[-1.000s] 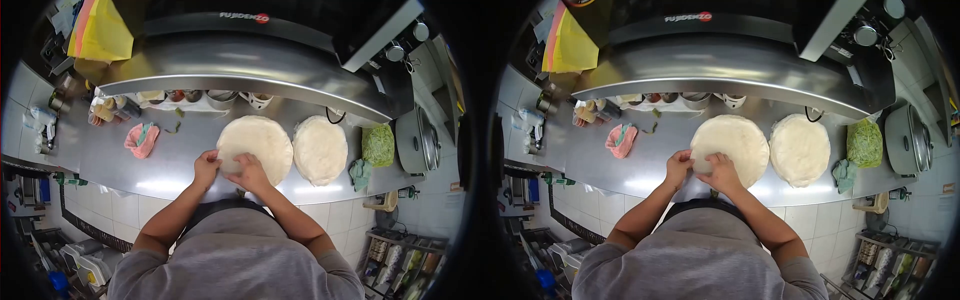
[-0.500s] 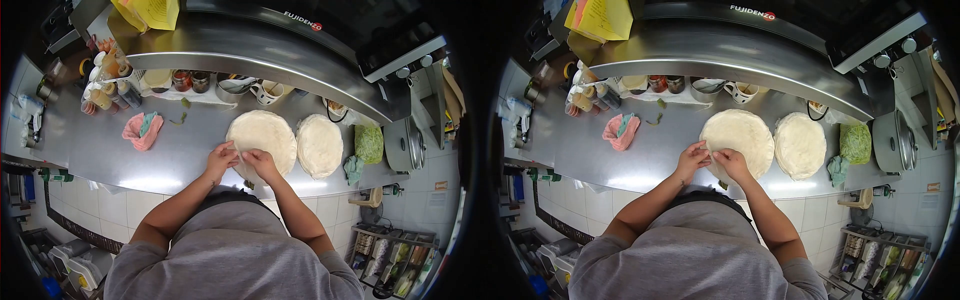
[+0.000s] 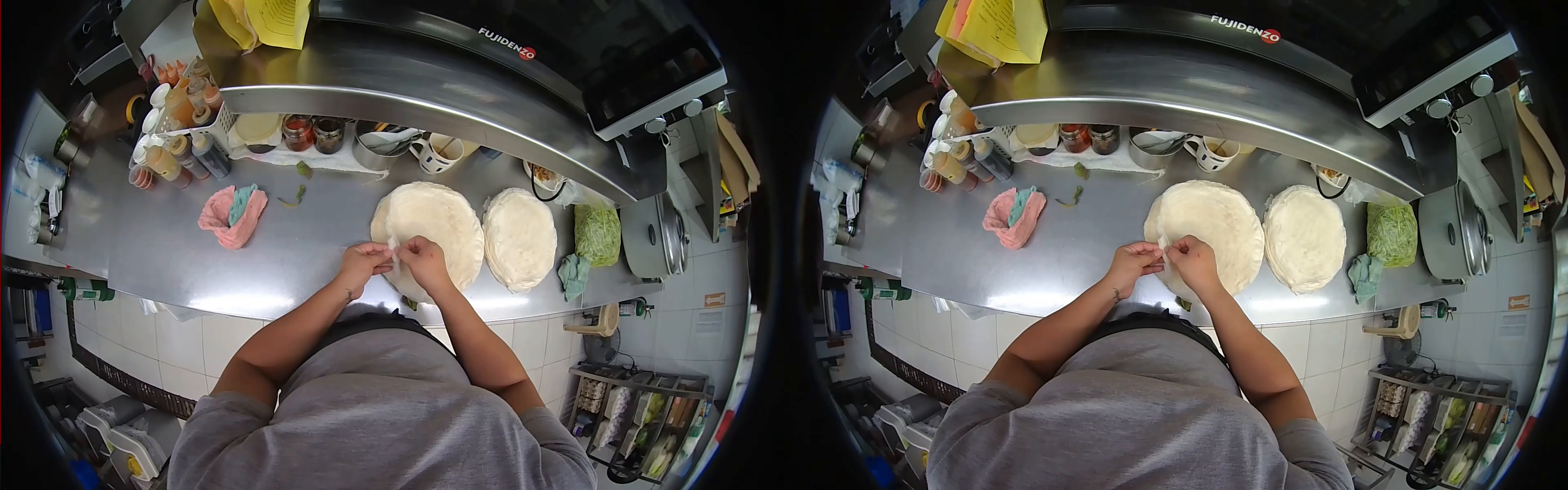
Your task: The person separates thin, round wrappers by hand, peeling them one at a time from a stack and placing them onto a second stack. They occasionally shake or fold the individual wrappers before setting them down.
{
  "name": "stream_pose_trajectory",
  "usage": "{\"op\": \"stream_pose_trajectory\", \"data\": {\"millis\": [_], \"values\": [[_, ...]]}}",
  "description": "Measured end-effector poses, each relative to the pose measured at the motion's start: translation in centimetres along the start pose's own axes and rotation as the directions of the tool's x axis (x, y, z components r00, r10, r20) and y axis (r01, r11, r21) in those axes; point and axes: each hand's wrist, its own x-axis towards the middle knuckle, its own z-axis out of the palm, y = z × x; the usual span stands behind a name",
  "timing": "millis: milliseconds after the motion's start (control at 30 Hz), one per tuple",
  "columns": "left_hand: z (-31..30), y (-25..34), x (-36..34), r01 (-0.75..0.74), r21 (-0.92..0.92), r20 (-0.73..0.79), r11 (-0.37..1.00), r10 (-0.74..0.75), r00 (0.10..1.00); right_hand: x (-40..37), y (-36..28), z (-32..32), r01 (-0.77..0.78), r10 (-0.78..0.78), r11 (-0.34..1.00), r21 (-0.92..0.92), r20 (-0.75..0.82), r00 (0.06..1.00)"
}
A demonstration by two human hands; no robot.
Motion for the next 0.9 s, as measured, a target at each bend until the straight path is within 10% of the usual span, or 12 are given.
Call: {"op": "stream_pose_trajectory", "data": {"millis": [300,367,467,633,733,800,900], "values": [[0.8,-0.3,0.2,0.011,-0.019,-0.005,1.000,-0.011,1.000,0.2,0.5,0.2,-0.034,0.082,0.932,0.360,-0.118,0.990],[0.9,-0.2,0.5,-0.007,0.025,0.022,1.000,0.006,1.000,0.5,0.4,0.7,0.367,-0.392,0.919,-0.146,-0.216,0.894],[0.7,0.1,0.1,-0.019,0.036,0.039,0.999,0.018,0.999,1.5,1.4,-0.1,0.056,-0.038,0.976,0.210,-0.089,0.995],[0.7,1.3,0.3,0.021,0.089,0.035,0.996,-0.024,0.999,1.4,2.0,0.5,0.139,-0.106,0.974,0.178,-0.186,0.977],[2.4,2.9,1.8,-0.209,0.374,-0.045,0.904,0.243,0.969,1.3,0.2,1.4,0.280,-0.225,0.921,0.270,-0.219,0.950],[2.2,2.7,4.1,-0.403,0.768,0.208,0.498,0.402,0.892,1.5,-1.1,0.9,0.168,-0.155,0.982,0.081,-0.148,0.977],[2.1,2.9,4.2,-0.355,0.775,0.188,0.523,0.345,0.919,1.9,-0.9,0.4,0.308,-0.319,0.948,-0.084,-0.230,0.919]]}}
